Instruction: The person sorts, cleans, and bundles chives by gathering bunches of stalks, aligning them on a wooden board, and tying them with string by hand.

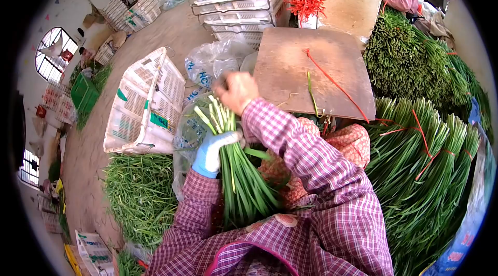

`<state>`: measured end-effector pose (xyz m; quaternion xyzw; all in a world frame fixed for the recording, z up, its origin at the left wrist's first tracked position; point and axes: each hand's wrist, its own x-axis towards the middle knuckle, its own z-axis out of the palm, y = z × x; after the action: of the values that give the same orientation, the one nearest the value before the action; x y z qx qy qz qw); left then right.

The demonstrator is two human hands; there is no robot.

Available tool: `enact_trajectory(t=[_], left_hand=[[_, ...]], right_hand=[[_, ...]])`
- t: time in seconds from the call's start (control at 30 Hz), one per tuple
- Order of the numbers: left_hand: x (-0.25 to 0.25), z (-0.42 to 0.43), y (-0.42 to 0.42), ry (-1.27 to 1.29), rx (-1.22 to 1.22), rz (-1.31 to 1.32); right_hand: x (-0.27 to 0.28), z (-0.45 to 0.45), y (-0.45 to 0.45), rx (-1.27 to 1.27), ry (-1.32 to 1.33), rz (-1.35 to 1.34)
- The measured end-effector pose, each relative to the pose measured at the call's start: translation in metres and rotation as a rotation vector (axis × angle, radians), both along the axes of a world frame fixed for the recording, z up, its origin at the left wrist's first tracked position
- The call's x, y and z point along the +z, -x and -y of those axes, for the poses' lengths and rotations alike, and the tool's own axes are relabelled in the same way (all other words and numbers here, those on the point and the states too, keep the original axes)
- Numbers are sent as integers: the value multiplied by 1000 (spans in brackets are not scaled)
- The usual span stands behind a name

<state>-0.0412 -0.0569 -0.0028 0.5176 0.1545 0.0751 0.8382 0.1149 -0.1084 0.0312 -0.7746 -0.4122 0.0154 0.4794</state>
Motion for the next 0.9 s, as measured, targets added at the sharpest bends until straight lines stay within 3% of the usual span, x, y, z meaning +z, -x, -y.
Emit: enact_trajectory(t=[0.03,0.1,0.27,0.37,0.43,0.5,0.63,0.77,0.8,0.83,0.9], left_hand=[[-3,3,1,-52,-40,42],[8,10,4,-35,-77,118],[0,-1,4,-42,-46,125],[-14,-5,3,-22,-51,51],[-16,1,1,-175,94,102],[-7,8,-1,-145,69,91],[-6,6,0,-57,-6,33],[-12,5,2,35,12,7],[-9,3,3,40,12,12],[-7,3,3,48,14,15],[-10,3,3,37,11,7]], right_hand=[[-2,-4,-18,-75,69,-4],[-11,1,-53,-53,36,-286],[4,37,-41,55,-117,-567],[-10,38,5,249,-86,-426],[-17,31,36,227,-66,148],[-13,24,34,210,-88,-27],[-26,7,16,74,26,106],[-23,8,-17,10,-207,-421],[-16,14,-24,154,-183,-629],[-13,17,-23,156,-179,-631],[-8,25,-18,433,-259,-468]])
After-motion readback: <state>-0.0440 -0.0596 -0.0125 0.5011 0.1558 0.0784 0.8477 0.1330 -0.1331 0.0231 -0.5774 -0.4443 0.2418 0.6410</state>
